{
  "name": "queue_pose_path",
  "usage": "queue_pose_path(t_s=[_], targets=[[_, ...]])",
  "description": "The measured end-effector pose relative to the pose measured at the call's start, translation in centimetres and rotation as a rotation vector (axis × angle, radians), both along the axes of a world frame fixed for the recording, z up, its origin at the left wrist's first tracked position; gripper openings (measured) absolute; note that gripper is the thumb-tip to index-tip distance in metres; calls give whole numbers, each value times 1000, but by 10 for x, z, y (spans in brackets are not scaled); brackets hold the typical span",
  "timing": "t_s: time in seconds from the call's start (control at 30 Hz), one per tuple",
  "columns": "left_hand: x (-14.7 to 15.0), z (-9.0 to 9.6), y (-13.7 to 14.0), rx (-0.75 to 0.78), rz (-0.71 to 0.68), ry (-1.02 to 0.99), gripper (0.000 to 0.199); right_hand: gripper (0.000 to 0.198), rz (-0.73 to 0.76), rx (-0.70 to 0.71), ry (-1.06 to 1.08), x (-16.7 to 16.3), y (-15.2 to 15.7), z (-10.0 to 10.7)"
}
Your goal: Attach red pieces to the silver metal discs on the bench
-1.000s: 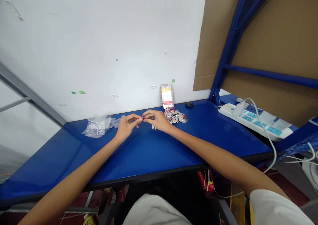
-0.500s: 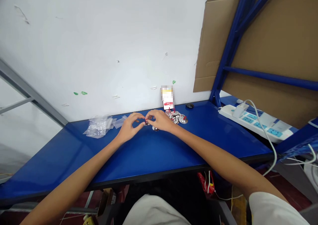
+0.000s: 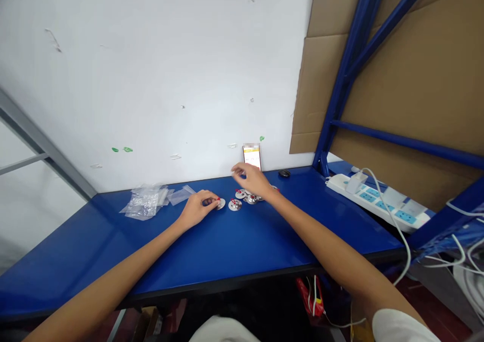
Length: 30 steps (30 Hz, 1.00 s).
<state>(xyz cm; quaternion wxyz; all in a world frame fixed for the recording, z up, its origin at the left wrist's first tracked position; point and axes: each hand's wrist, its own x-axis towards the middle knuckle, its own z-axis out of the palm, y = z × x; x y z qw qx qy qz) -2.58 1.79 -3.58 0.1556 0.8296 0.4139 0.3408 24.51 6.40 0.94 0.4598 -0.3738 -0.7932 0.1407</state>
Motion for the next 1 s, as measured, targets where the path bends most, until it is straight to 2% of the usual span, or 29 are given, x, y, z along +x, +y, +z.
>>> queue_pose_path(t_s=[0.1,0.17,0.2,0.27,0.37,0.53,0.8,1.0], targets=[[4,-3,2,-62,11,-1,19,15,-315,104,105,43,49,10],[7,-4,2,-90,0,-19,19,24,-471,90,168,68,83,14],[8,-5,2,-98,-9,-29,19,28,-498,64,169,76,98,15],[10,-5,2,-109,-29,-44,23,33,-470,-17,163,85,120,14],[11,-4,-1,-112,-45,-66,27,41,-487,-25,161,82,135,10],[10,-2,-5,-90,-38,-45,24,45,-565,77,164,71,140,4],[10,-4,-3,-75,-29,-14,24,32,-431,123,233,81,145,-9],[9,-4,-2,-72,-1,-4,25,32,-394,129,239,84,148,-16]])
